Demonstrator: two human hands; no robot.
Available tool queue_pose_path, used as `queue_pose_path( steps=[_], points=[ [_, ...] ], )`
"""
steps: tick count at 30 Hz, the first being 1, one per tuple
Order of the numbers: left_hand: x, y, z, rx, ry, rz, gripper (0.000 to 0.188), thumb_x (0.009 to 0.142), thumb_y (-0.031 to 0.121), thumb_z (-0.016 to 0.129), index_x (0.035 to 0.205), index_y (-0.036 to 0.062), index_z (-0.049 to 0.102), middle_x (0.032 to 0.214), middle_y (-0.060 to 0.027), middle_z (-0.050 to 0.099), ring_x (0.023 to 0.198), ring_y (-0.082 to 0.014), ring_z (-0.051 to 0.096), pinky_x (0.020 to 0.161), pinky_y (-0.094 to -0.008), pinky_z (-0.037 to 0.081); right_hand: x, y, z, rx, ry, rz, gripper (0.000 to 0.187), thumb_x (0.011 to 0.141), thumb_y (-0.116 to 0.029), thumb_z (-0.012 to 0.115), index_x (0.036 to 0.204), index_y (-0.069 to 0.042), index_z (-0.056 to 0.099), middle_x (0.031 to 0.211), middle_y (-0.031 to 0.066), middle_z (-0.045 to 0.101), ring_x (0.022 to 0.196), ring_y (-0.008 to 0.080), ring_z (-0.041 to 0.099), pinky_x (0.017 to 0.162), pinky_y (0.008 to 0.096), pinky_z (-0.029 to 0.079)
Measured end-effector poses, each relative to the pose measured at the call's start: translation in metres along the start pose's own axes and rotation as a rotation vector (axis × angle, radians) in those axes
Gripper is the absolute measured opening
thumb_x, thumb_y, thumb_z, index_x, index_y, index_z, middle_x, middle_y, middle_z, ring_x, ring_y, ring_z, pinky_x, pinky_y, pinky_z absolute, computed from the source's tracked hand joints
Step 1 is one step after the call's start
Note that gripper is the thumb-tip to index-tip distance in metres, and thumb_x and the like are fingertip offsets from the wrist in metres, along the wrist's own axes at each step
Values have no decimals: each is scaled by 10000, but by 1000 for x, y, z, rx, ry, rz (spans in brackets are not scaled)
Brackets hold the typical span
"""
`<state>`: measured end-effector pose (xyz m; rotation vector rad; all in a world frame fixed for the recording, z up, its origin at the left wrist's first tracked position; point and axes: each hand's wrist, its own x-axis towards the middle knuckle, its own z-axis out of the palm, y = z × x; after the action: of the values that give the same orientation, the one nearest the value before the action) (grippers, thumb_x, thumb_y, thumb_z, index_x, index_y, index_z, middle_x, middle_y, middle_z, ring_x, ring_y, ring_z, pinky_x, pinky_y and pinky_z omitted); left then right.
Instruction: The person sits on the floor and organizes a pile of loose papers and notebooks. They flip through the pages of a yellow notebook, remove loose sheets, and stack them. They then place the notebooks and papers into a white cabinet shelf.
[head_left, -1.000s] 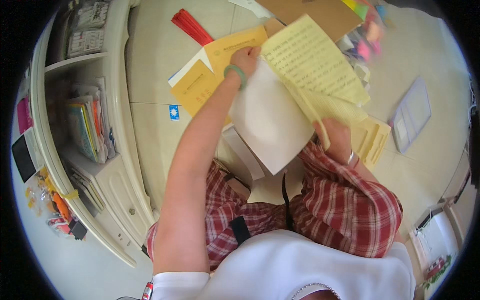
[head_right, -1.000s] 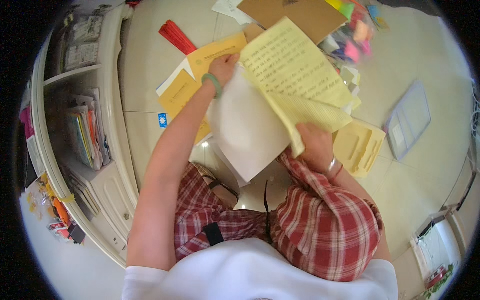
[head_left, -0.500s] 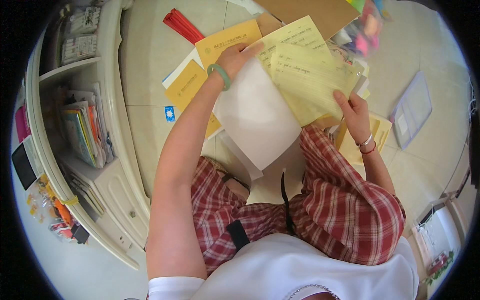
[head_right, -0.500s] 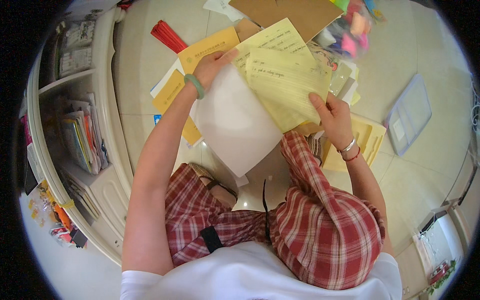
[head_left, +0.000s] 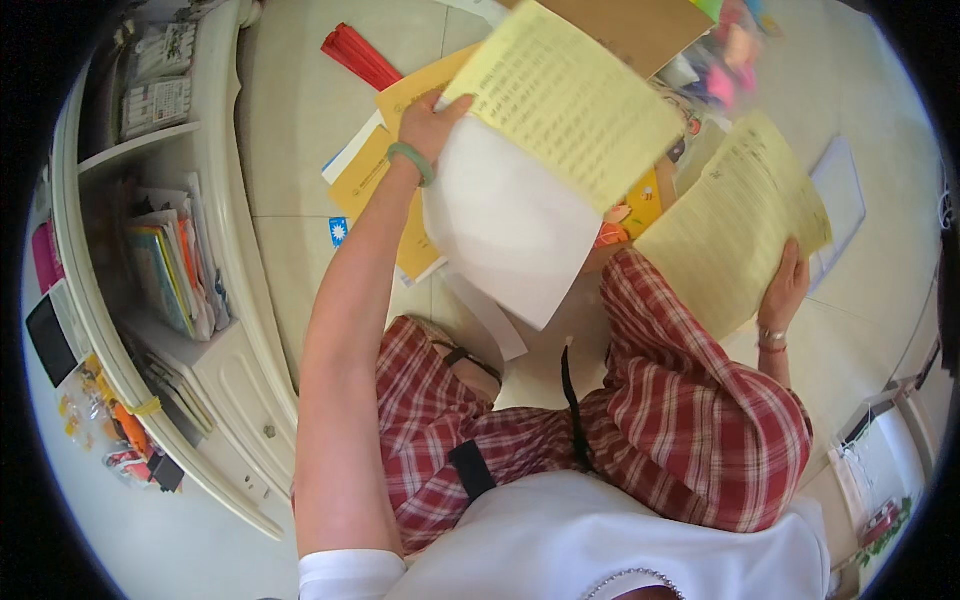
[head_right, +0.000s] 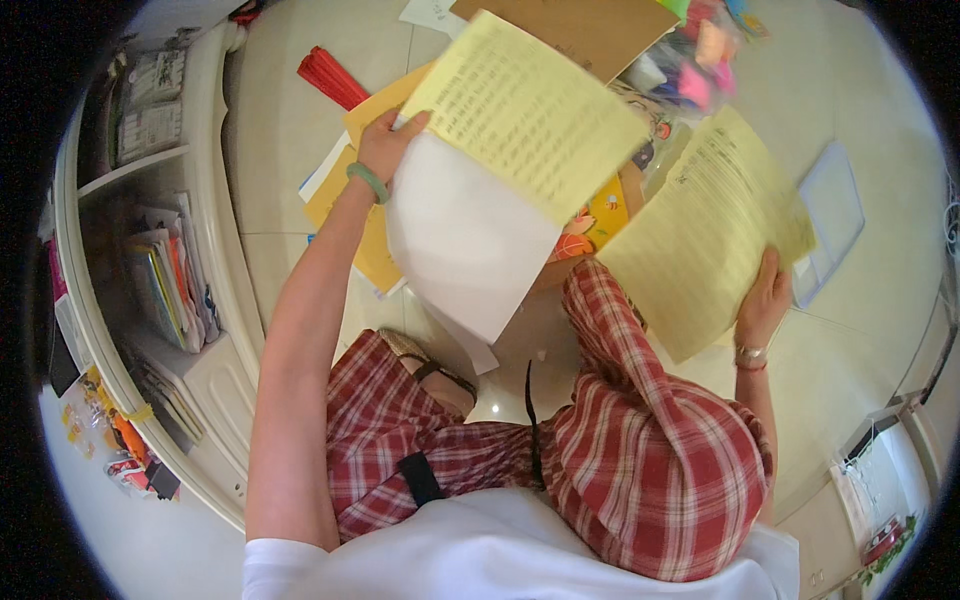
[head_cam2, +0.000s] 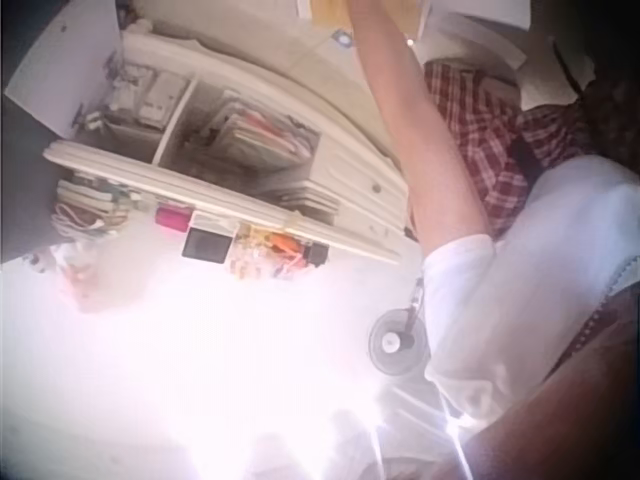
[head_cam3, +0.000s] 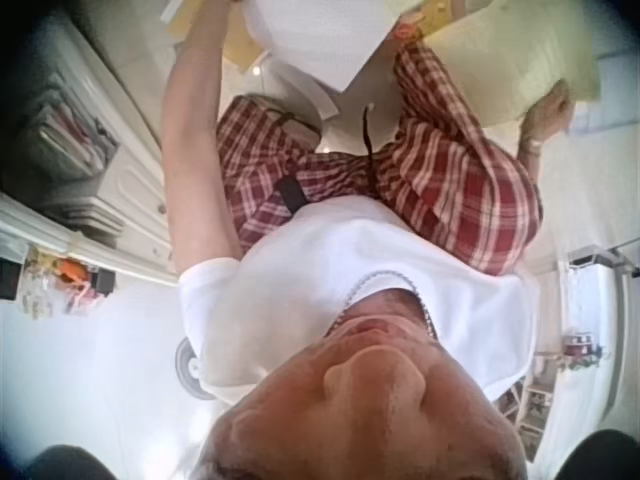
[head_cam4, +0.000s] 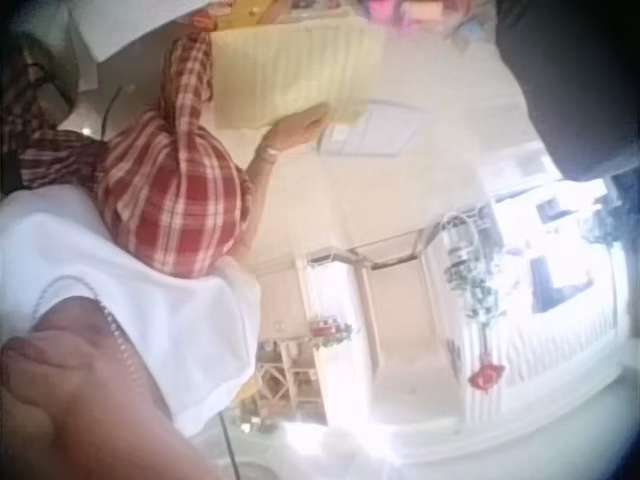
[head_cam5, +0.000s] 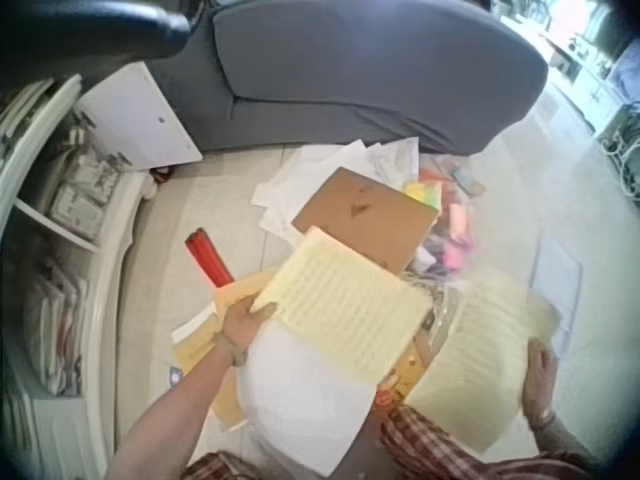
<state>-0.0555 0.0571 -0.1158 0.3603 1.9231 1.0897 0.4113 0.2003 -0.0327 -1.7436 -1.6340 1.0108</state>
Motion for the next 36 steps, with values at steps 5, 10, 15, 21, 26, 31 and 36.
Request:
queue_pose_path(
  steps=[5,10,15,21,26,31,36],
  points=[
    [-2,-8,22,-115,-265,8,361,865,239,642,1126,-7,603,942,-92,669,771,-125,633,682,-256,502,73,46,22,-462,-105,-323,328,958,-279,480,1094,-7,603,920,194,639,825,272,613,738,356,456],
    [-16,5,17,-38,-376,-91,351,886,238,618,1145,4,591,935,-63,661,794,-100,618,720,-244,497,106,54,51,-418,-125,-97,375,938,-347,510,1067,-7,603,833,229,607,781,316,596,718,375,449],
    [-23,13,10,28,-487,-98,333,902,239,603,1155,24,583,946,-30,646,809,-78,597,722,-233,495,134,24,64,-747,-222,-102,384,904,-360,575,1102,-31,588,821,179,623,759,263,601,722,356,466],
    [-22,18,8,132,-542,-62,343,928,282,567,1156,27,578,968,-15,635,840,-63,580,747,-228,484,111,-33,98,-412,92,-687,256,871,-191,625,1105,-87,619,974,87,634,787,229,616,711,321,503],
    [-14,10,16,132,-572,5,330,950,278,531,1172,36,567,968,5,627,840,-43,569,748,-213,481,39,-55,162,-191,-385,-586,220,883,-106,589,1090,-44,633,927,109,641,810,232,632,711,306,500],
    [-24,26,18,144,-519,-28,348,946,280,534,1183,27,568,994,-20,633,884,-67,571,783,-232,474,26,-55,177,-359,-293,-588,220,877,-131,574,1072,-52,636,983,123,612,917,303,580,757,371,486],
    [-19,12,14,35,-530,-85,354,944,280,539,1187,25,569,996,-32,632,885,-77,575,786,-239,478,19,-50,175,-361,-260,-672,240,872,-133,580,1095,-65,639,1017,117,598,897,293,570,762,373,482]
  ],
)
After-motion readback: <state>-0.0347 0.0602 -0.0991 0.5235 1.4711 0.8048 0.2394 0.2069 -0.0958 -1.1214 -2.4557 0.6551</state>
